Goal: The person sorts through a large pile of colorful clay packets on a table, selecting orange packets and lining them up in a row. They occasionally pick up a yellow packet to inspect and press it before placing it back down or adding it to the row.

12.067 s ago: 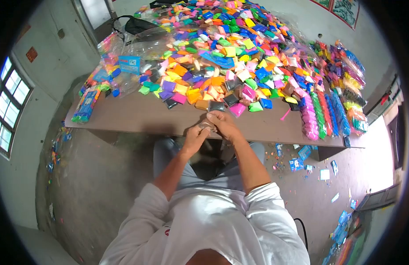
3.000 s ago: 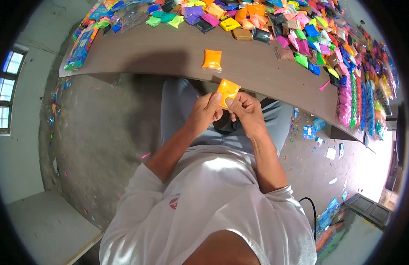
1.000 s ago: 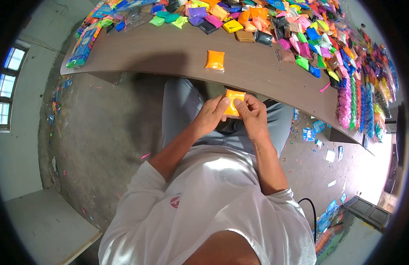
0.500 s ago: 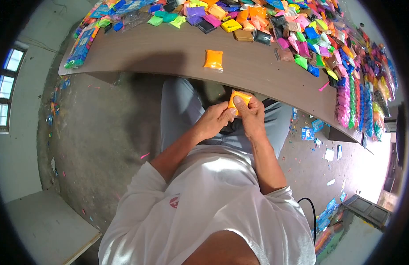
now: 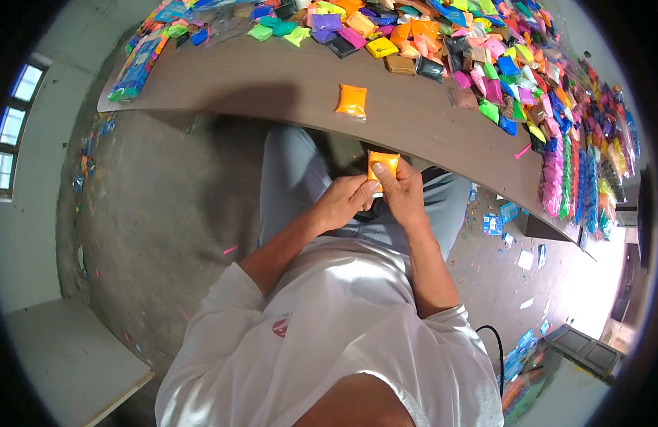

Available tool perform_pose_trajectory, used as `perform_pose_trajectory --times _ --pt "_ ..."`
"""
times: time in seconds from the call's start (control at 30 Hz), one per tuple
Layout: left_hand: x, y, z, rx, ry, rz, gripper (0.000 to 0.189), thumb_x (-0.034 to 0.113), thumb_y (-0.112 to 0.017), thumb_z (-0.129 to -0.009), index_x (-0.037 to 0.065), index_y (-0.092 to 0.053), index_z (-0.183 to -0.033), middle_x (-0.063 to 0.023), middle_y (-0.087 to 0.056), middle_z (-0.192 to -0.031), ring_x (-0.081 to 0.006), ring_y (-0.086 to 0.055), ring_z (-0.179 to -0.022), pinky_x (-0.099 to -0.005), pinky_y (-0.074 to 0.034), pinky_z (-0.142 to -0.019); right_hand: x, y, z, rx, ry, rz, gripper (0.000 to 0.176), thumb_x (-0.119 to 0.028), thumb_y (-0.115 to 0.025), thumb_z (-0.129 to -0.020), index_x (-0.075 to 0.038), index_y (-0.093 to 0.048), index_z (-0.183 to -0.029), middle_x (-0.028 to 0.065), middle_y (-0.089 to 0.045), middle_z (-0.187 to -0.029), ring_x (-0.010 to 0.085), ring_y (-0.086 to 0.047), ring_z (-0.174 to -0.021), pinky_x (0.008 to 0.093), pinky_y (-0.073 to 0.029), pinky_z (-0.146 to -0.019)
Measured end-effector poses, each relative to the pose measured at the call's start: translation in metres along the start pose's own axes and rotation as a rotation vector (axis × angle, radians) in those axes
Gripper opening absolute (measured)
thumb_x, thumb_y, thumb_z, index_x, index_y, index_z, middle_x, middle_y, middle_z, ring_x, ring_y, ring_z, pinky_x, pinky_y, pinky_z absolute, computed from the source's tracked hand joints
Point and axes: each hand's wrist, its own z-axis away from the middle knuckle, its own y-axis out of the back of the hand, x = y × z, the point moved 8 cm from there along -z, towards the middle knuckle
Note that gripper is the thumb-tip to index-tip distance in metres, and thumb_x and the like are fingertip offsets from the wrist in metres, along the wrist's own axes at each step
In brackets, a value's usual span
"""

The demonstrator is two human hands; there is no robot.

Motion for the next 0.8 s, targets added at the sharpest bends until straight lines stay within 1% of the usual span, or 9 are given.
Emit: perform_pose_trajectory --times 0.23,0.33,0.4,0.43,0.5,0.53,0.67,0.73,0.8 --pt "0.014 0.030 -0.012 0.190 -0.167 0.040 0.043 0.033 -0.041 -0.099 0.001 -0.055 -0.074 -0.0029 -0.055 -0.065 -0.0099 -0.050 -0.059 -0.0251 -0.042 -0.057 -0.026 0.023 -0.024 0.281 0.131 0.105 0.019 -0.018 -0.057 -0.093 0.000 -0.060 -0.098 0.0005 -0.059 -0.079 0.0084 -0.051 -0.073 0.0255 -0.044 -0.066" --pt "0.013 0.062 -0.012 0.368 -0.150 0.062 0.040 0.028 -0.042 -0.098 0.002 -0.054 -0.071 -0.0025 -0.054 -0.062 -0.0092 -0.049 -0.057 -0.0253 -0.042 -0.055 -0.023 0.042 -0.060 0.241 -0.034 0.160 0.023 -0.022 -0.056 -0.093 0.001 -0.057 -0.096 0.0043 -0.059 -0.078 0.0101 -0.055 -0.074 0.0261 -0.045 -0.065" --pt "0.020 0.091 -0.007 0.568 -0.162 0.039 0.040 0.028 -0.044 -0.097 0.003 -0.054 -0.067 -0.0013 -0.053 -0.058 -0.0095 -0.048 -0.053 -0.0264 -0.040 -0.053 -0.029 0.042 -0.084 0.161 -0.071 0.361 0.032 -0.030 -0.054 -0.094 0.002 -0.056 -0.096 0.0136 -0.063 -0.079 0.0219 -0.062 -0.071 0.0331 -0.047 -0.064" --pt "0.021 0.100 -0.008 0.570 -0.166 0.043 0.040 0.028 -0.044 -0.097 0.003 -0.054 -0.067 -0.0013 -0.053 -0.058 -0.0095 -0.048 -0.053 -0.0264 -0.040 -0.053 -0.025 0.046 -0.096 0.160 -0.068 0.366 0.032 -0.030 -0.054 -0.094 0.002 -0.056 -0.096 0.0136 -0.063 -0.079 0.0219 -0.062 -0.071 0.0331 -0.047 -0.064" --pt "0.031 0.130 -0.003 0.718 -0.255 -0.119 0.040 0.027 -0.045 -0.096 0.004 -0.054 -0.065 -0.0030 -0.052 -0.058 -0.0098 -0.047 -0.053 -0.0273 -0.039 -0.052 -0.028 0.039 -0.116 0.083 0.132 0.705 0.041 -0.038 -0.052 -0.093 0.002 -0.056 -0.099 0.0229 -0.064 -0.081 0.0368 -0.063 -0.071 0.0436 -0.048 -0.065" --pt "0.029 0.142 -0.005 0.722 -0.257 -0.115 0.040 0.027 -0.045 -0.096 0.004 -0.054 -0.065 -0.0030 -0.052 -0.058 -0.0098 -0.047 -0.053 -0.0273 -0.039 -0.052 -0.045 0.033 -0.113 0.129 0.176 0.881 0.043 -0.040 -0.051 -0.093 0.002 -0.057 -0.100 0.0279 -0.063 -0.088 0.0457 -0.060 -0.080 0.0503 -0.046 -0.071" --pt "0.039 0.183 -0.004 0.827 -0.265 -0.137 0.040 0.028 -0.047 -0.097 0.005 -0.052 -0.065 -0.0003 -0.051 -0.059 -0.0073 -0.043 -0.054 -0.0253 -0.035 -0.052 -0.061 0.030 -0.105 0.120 -0.041 1.109 0.041 -0.040 -0.054 -0.090 -0.002 -0.059 -0.106 0.0245 -0.062 -0.103 0.0413 -0.058 -0.098 0.0476 -0.044 -0.083" --pt "0.042 0.198 -0.008 0.862 -0.254 -0.133 0.040 0.028 -0.046 -0.097 0.006 -0.052 -0.064 -0.0003 -0.051 -0.058 -0.0073 -0.043 -0.053 -0.0255 -0.035 -0.051 -0.094 0.016 -0.096 0.114 0.510 1.171 0.047 -0.042 -0.055 -0.088 -0.009 -0.056 -0.121 0.0197 -0.052 -0.128 0.0383 -0.048 -0.117 0.0469 -0.039 -0.093" --pt "0.041 0.210 -0.016 0.885 -0.214 -0.272 0.041 0.030 -0.047 -0.097 0.005 -0.052 -0.064 0.0000 -0.049 -0.057 -0.0077 -0.043 -0.054 -0.0258 -0.035 -0.051 -0.097 0.001 -0.098 -0.017 0.640 1.222 0.051 -0.043 -0.055 -0.087 -0.013 -0.052 -0.127 0.0172 -0.044 -0.135 0.0372 -0.041 -0.124 0.0473 -0.036 -0.097"
